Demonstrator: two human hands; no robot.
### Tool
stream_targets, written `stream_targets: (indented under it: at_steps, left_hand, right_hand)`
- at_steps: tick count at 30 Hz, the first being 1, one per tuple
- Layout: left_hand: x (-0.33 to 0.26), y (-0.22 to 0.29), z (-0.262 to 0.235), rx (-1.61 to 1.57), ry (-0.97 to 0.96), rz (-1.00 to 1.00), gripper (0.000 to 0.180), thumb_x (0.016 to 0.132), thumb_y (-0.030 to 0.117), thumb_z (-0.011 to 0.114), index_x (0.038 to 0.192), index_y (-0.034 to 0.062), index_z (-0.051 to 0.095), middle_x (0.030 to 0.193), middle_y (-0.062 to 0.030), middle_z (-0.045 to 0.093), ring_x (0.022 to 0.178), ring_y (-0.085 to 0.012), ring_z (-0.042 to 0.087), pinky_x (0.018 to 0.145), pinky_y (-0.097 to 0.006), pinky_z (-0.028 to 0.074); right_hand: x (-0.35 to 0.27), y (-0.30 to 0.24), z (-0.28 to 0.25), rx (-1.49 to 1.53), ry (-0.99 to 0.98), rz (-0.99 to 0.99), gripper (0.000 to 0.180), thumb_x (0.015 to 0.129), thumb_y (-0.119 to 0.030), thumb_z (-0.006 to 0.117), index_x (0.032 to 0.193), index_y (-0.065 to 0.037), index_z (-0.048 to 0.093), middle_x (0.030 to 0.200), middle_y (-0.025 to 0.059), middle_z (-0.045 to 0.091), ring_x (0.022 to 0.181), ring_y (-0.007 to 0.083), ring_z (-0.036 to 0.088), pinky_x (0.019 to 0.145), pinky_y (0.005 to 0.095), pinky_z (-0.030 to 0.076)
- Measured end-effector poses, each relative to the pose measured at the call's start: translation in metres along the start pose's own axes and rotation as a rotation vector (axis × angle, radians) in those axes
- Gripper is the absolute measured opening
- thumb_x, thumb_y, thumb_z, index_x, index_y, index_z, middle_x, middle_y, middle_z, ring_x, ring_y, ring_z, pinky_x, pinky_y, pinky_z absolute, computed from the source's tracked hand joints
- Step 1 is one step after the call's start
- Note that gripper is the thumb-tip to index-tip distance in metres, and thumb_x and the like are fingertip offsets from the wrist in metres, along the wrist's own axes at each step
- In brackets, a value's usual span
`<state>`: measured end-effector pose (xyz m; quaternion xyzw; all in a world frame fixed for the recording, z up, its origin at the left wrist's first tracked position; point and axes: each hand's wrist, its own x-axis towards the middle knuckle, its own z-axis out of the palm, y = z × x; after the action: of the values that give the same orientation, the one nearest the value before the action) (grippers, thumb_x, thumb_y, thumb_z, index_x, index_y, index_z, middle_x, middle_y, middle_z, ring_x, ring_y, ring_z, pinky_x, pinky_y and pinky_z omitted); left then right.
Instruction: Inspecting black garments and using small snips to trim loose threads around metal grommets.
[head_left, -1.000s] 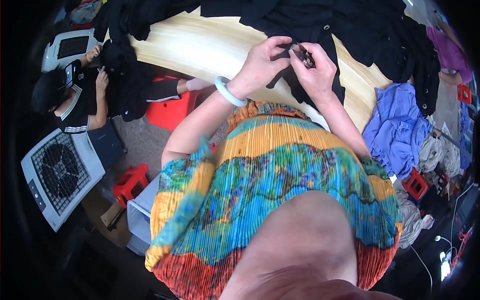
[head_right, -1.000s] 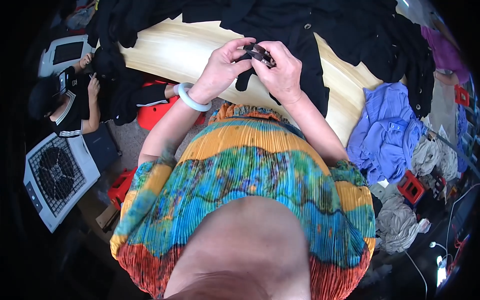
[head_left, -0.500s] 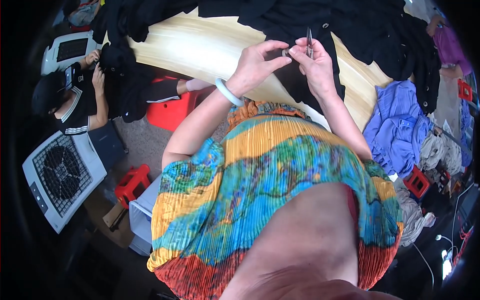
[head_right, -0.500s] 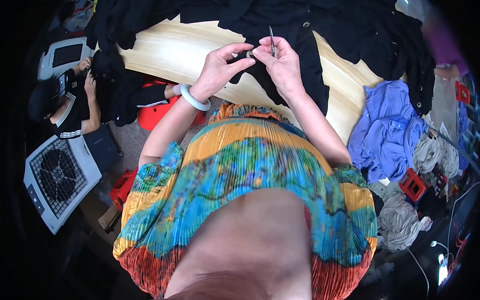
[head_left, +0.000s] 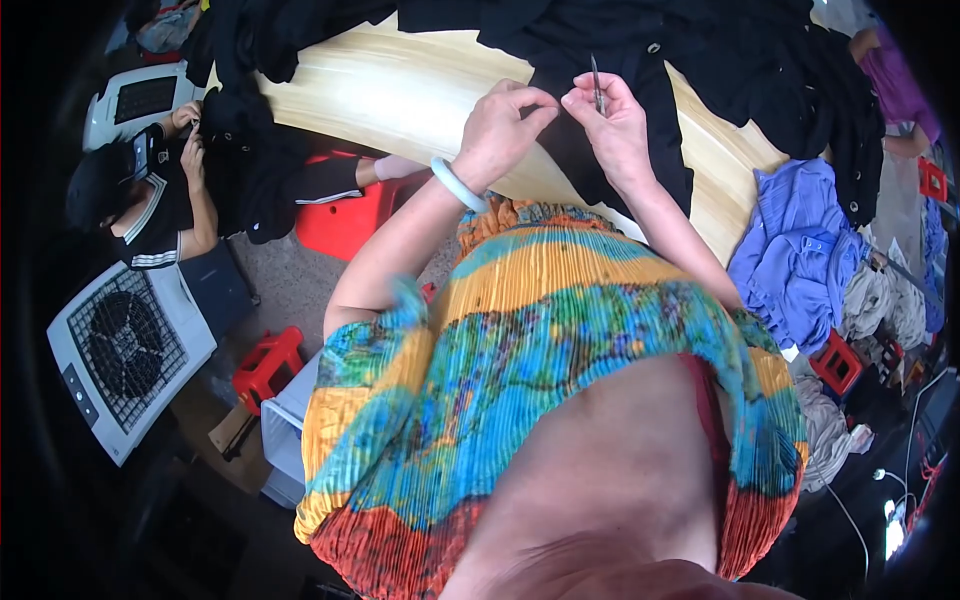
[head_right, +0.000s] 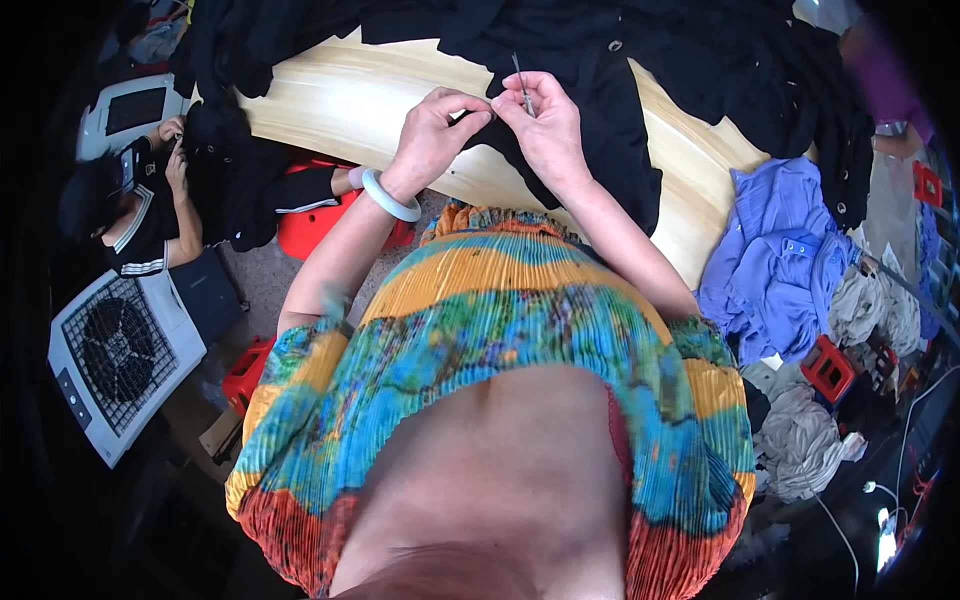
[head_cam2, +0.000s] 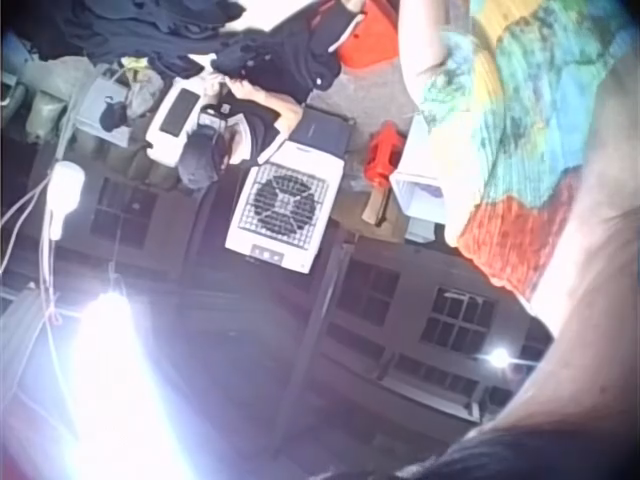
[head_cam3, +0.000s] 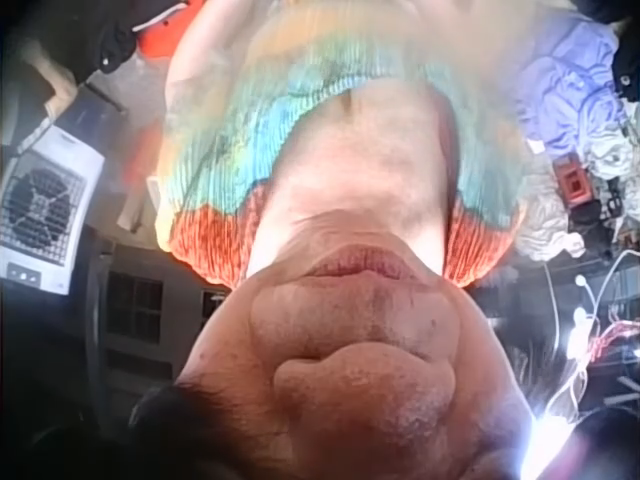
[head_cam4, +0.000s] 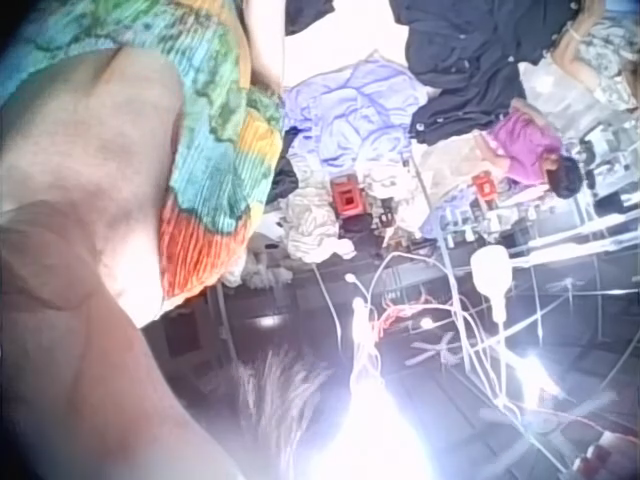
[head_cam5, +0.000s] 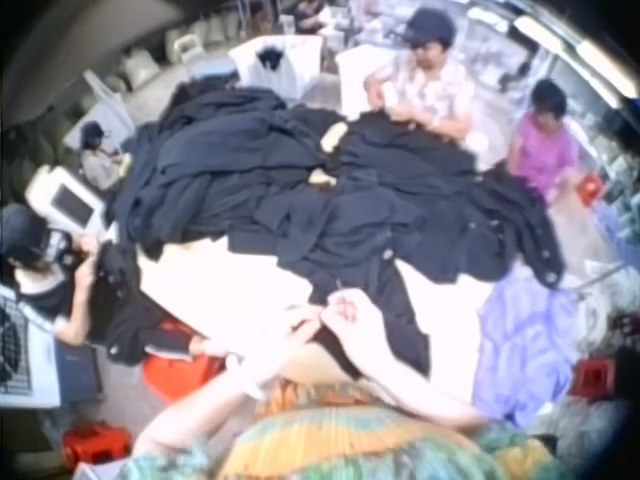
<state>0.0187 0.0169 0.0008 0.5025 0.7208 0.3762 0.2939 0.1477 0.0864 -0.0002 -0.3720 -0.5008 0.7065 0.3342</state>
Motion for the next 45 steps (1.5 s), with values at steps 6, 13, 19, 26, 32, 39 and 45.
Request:
stream_targets:
  at_steps: [6, 13, 19, 26, 32, 39, 45]
  left_hand:
    - [0.001, -0.013, -0.005, -0.219, -0.075, -0.152, 0.01, 0.076, 0.014, 0.057, 0.081, 0.0053, 0.058, 0.079, -0.0094, 0.057, 0.066, -0.0193, 0.054, 0.061, -0.028, 0.044]
    - [-0.002, -0.012, -0.025, -0.451, -0.269, -0.362, 0.01, 0.084, 0.018, 0.05, 0.086, 0.0088, 0.054, 0.073, 0.0032, 0.052, 0.062, -0.0038, 0.051, 0.046, -0.018, 0.045]
    - [-0.002, -0.008, -0.034, -0.554, -0.426, -0.411, 0.01, 0.084, 0.02, 0.05, 0.085, 0.0108, 0.053, 0.075, 0.004, 0.052, 0.064, -0.0033, 0.052, 0.048, -0.019, 0.047]
    - [-0.002, -0.011, -0.035, -0.652, -0.445, -0.427, 0.011, 0.084, 0.023, 0.05, 0.086, 0.0126, 0.054, 0.078, 0.0041, 0.054, 0.07, -0.0037, 0.053, 0.052, -0.02, 0.047]
    - [0.0, -0.018, -0.036, -0.759, -0.399, -0.352, 0.01, 0.086, 0.025, 0.049, 0.086, 0.0155, 0.053, 0.098, 0.0009, 0.055, 0.082, -0.0036, 0.051, 0.052, -0.019, 0.046]
    - [0.005, -0.009, -0.038, -1.003, -0.33, -0.201, 0.009, 0.087, 0.022, 0.046, 0.087, 0.014, 0.05, 0.085, -0.0037, 0.06, 0.071, -0.0052, 0.055, 0.038, -0.014, 0.031]
    - [0.019, 0.003, -0.057, -1.064, -0.367, -0.175, 0.009, 0.087, 0.021, 0.045, 0.087, 0.0128, 0.049, 0.083, -0.0045, 0.059, 0.062, -0.0073, 0.057, 0.037, -0.013, 0.031]
  right_hand:
    - [0.002, 0.007, -0.011, -0.353, -0.072, -0.069, 0.025, 0.079, -0.012, 0.059, 0.098, -0.001, 0.047, 0.077, 0.0028, 0.054, 0.071, 0.0078, 0.052, 0.067, 0.0209, 0.044]
    - [-0.01, 0.0, -0.024, -0.843, -0.363, -0.068, 0.027, 0.083, -0.025, 0.053, 0.1, -0.006, 0.048, 0.081, 0.0082, 0.056, 0.072, 0.0171, 0.055, 0.067, 0.0265, 0.044]
    - [-0.006, -0.001, -0.022, -0.831, -0.48, -0.109, 0.024, 0.082, -0.025, 0.054, 0.096, -0.005, 0.05, 0.079, 0.0069, 0.055, 0.071, 0.0159, 0.054, 0.065, 0.0263, 0.044]
    - [-0.007, -0.003, -0.018, -0.786, -0.498, -0.075, 0.02, 0.082, -0.021, 0.055, 0.093, -0.004, 0.051, 0.075, 0.0034, 0.054, 0.065, 0.0104, 0.05, 0.06, 0.0228, 0.041]
    - [-0.008, 0.012, -0.019, -0.329, -0.324, -0.009, 0.016, 0.083, -0.018, 0.055, 0.09, -0.004, 0.054, 0.071, -0.0018, 0.056, 0.064, 0.0052, 0.05, 0.062, 0.0205, 0.041]
    - [0.004, -0.022, -0.005, -0.116, -0.513, 0.184, 0.048, 0.076, -0.016, 0.053, 0.119, -0.005, 0.035, 0.091, 0.0001, 0.05, 0.054, 0.0029, 0.035, 0.048, 0.0152, 0.029]
    - [0.013, -0.024, 0.004, -0.177, -0.551, 0.209, 0.043, 0.074, -0.012, 0.056, 0.113, -0.003, 0.041, 0.081, -0.0001, 0.049, 0.055, 0.0017, 0.038, 0.045, 0.0153, 0.03]
